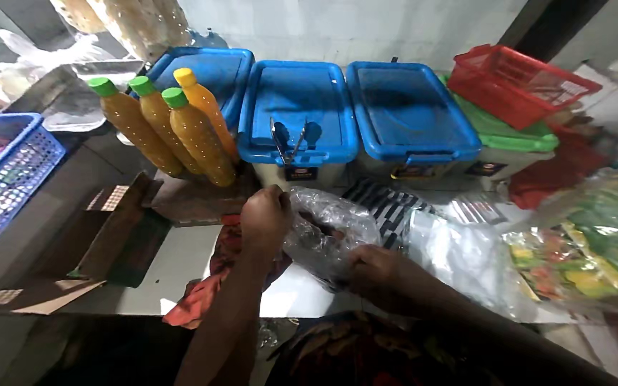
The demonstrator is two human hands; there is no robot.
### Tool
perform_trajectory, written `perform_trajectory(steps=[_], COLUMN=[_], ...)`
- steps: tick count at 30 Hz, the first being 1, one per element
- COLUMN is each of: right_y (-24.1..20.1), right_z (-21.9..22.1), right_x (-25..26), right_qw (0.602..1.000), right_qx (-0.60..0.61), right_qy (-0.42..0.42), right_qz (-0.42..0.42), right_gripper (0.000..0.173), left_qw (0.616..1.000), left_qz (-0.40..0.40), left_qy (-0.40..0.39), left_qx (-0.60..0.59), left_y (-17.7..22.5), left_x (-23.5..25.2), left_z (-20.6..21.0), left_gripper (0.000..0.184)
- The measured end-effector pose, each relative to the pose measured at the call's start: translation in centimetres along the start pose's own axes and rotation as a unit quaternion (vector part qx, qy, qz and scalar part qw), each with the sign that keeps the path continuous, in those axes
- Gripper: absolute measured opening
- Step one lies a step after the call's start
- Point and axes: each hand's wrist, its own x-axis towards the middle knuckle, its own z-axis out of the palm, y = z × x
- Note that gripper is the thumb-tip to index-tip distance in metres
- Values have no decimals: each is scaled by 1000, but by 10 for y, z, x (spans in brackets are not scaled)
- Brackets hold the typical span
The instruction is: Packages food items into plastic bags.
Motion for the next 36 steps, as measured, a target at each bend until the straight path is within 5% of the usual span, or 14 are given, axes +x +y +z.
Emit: perform_trajectory(steps=[3,6,9,12,14,17,20,23,26,30,32,35,36], right_y=[-6,-4,1,3,0,-7,-16,-13,-13,-11,-13,-35,-48], right_z=[-5,-12,-7,-7,-19,-32,-21,-25,-32,-53,-66,-66,-54], right_x=[11,34,46,39,22,15,42,69,81,87,76,54,50], right_qw=[996,992,992,986,989,999,985,971,948,939,953,990,992], right_qx=[-14,-64,-108,-139,-119,-33,-104,-148,-190,-223,-222,-96,-6], right_qy=[49,-34,-36,78,68,43,112,-13,-109,-127,-99,68,110], right_qz=[75,108,46,-43,-56,-1,80,189,229,229,183,78,65], right_gripper=[28,41,25,9,18,38,38,40,93,122,109,41,30], left_qw=[999,985,957,948,947,950,969,980,979,980,991,977,952], left_qz=[35,175,265,307,312,295,237,97,11,-40,38,115,113], left_qy=[34,6,-113,-83,-73,-88,-74,-122,-150,-174,-127,23,56], left_qx=[8,-1,22,6,-29,-50,-2,122,139,82,29,-180,-280], left_y=[10,20,19,-3,-13,-12,6,27,26,22,6,-21,-23], left_x=[-11,-32,-58,-84,-102,-119,-120,-113,-101,-77,-81,-100,-107], left_z=[-6,-26,-29,-21,-24,-24,-18,-32,-42,-43,-47,-63,-68], left_gripper=[21,43,41,22,20,24,30,41,65,82,70,35,28])
